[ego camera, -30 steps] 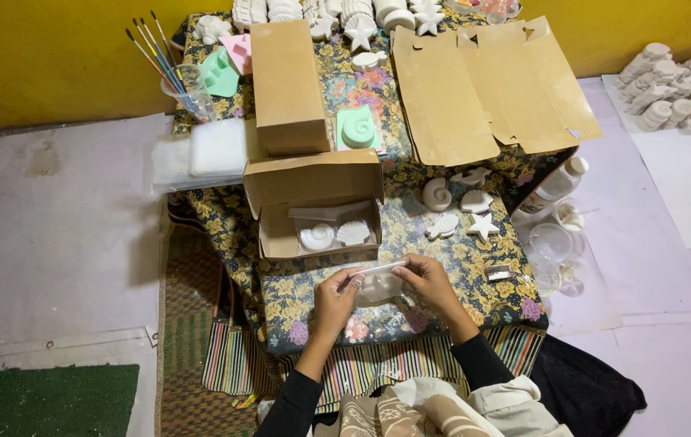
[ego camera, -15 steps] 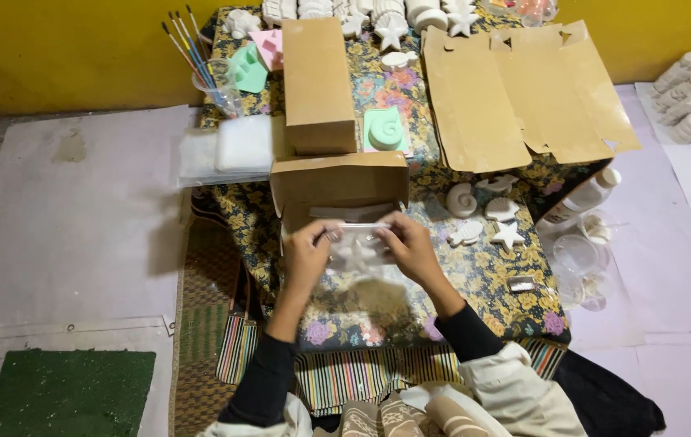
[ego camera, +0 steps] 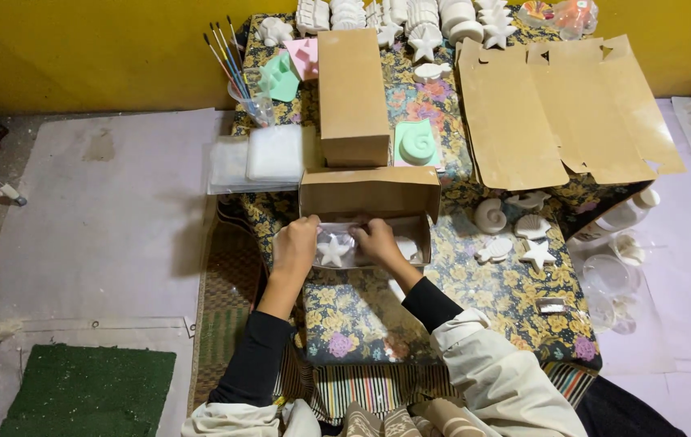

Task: The person places plaster shapes into small plastic bags and then arranges the bags inside a cardboard box.

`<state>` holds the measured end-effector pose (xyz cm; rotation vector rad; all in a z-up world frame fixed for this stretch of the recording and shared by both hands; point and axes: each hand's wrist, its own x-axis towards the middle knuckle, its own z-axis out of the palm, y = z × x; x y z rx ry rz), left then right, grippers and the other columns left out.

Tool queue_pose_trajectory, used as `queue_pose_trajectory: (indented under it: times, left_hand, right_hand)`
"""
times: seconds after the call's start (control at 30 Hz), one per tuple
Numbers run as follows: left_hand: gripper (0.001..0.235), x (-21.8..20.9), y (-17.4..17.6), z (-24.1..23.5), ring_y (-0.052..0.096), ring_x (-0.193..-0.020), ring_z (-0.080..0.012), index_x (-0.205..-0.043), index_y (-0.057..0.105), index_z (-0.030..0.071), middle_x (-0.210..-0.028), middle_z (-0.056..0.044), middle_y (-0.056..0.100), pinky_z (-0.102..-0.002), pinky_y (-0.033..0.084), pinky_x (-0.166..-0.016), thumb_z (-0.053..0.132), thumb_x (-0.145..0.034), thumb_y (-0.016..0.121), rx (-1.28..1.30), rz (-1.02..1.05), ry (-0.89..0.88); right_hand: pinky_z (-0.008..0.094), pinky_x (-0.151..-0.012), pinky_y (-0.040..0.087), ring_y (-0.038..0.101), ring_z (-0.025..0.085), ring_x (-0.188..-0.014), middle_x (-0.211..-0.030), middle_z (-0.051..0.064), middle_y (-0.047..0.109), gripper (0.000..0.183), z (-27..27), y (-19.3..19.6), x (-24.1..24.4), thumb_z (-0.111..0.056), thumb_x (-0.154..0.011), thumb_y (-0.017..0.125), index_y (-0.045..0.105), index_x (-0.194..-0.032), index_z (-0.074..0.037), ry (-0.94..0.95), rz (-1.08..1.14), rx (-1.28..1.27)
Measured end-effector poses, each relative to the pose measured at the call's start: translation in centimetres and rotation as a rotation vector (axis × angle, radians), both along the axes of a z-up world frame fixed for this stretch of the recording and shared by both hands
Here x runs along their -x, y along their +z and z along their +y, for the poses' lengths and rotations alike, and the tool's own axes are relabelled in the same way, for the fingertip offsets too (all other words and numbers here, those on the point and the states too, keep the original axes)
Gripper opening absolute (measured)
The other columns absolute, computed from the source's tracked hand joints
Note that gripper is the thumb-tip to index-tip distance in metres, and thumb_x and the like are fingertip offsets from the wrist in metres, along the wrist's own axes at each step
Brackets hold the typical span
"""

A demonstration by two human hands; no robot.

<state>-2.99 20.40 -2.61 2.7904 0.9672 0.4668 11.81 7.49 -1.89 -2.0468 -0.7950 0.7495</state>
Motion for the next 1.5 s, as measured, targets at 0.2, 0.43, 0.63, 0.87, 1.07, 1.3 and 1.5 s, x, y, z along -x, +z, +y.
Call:
queue_pose_trajectory:
  times: [0.2, 0.43, 0.63, 0.87, 1.07, 1.3, 1.5]
  left_hand:
    - [0.021, -0.3, 0.9, 0.1, 0.072, -0.062, -0.0197, -0.104, 0.072, 0.017, -0.070, 0.001, 0.071, -0.037, 0.060, -0.059, 0.008, -0.084, 0.075, -0.209, 0.268, -0.003]
    - [0.022, -1.2, -2.9, -0.3, 0.069, -0.070, -0.0195, -0.099, 0.068, 0.021, -0.077, 0.004, 0.069, -0.035, 0.051, -0.060, 0.016, -0.079, 0.076, -0.379, 0.120, 0.073]
    - [0.042, -2.0, -2.9, -2.9, 0.063, -0.079, -0.0185, -0.099, 0.065, 0.020, -0.084, 0.003, 0.058, -0.033, 0.053, -0.059, 0.027, -0.064, 0.087, -0.408, -0.026, 0.054]
    - [0.024, -1.6, -5.8, -2.5, 0.066, -0.073, -0.0205, -0.085, 0.071, 0.019, -0.072, 0.003, 0.063, -0.034, 0.052, -0.057, 0.030, -0.069, 0.085, -0.243, 0.024, 0.018]
    - [0.045, -2.0, -5.2, -2.7, 0.066, -0.086, -0.0227, -0.097, 0.071, 0.022, -0.087, 0.002, 0.067, -0.041, 0.052, -0.068, 0.051, -0.066, 0.085, -0.106, 0.284, -0.018]
    - [0.036, -2.2, -5.6, -2.4, 0.070, -0.082, -0.0256, -0.101, 0.071, 0.019, -0.085, 0.000, 0.070, -0.042, 0.053, -0.070, 0.039, -0.073, 0.083, -0.088, 0.233, -0.007]
    - [0.039, -0.9, -4.6, -1.9, 0.068, -0.087, -0.0267, -0.104, 0.069, 0.016, -0.092, -0.001, 0.068, -0.041, 0.053, -0.073, 0.035, -0.073, 0.084, -0.037, 0.165, -0.048]
  right_hand:
    - [0.051, -0.073, 0.060, 0.073, 0.046, -0.089, -0.085, 0.030, 0.072, 0.029, 1.7, -4.9, -1.3, -0.015, -0.089, 0.068, 0.073, -0.098, 0.012, 0.168, -0.245, 0.074]
    - [0.058, -0.079, 0.058, 0.071, 0.050, -0.092, -0.087, 0.030, 0.072, 0.030, 2.0, -2.0, -1.5, -0.023, -0.085, 0.072, 0.075, -0.093, 0.006, 0.260, -0.405, 0.195]
    - [0.060, -0.081, 0.057, 0.071, 0.050, -0.095, -0.087, 0.029, 0.073, 0.031, 2.6, -3.4, -2.5, -0.027, -0.081, 0.075, 0.076, -0.091, 0.002, 0.306, -0.426, 0.275]
    - [0.061, -0.083, 0.057, 0.070, 0.051, -0.097, -0.091, 0.032, 0.072, 0.028, 3.0, -3.0, -3.0, -0.017, -0.081, 0.075, 0.075, -0.099, 0.005, 0.335, -0.386, 0.237]
    - [0.058, -0.074, 0.060, 0.072, 0.052, -0.087, -0.083, 0.035, 0.071, 0.019, 2.6, 0.1, -1.1, -0.006, -0.082, 0.070, 0.074, -0.094, 0.009, 0.336, -0.448, 0.172]
    - [0.057, -0.052, 0.055, 0.070, 0.050, -0.066, -0.067, 0.032, 0.066, 0.009, 2.2, -0.7, -0.1, -0.003, -0.082, 0.067, 0.068, -0.082, 0.006, 0.276, -0.551, 0.023]
    - [0.058, -0.058, 0.058, 0.070, 0.051, -0.071, -0.071, 0.029, 0.066, 0.007, 1.3, -2.3, -0.5, -0.006, -0.085, 0.063, 0.068, -0.087, -0.002, 0.194, -0.590, -0.054]
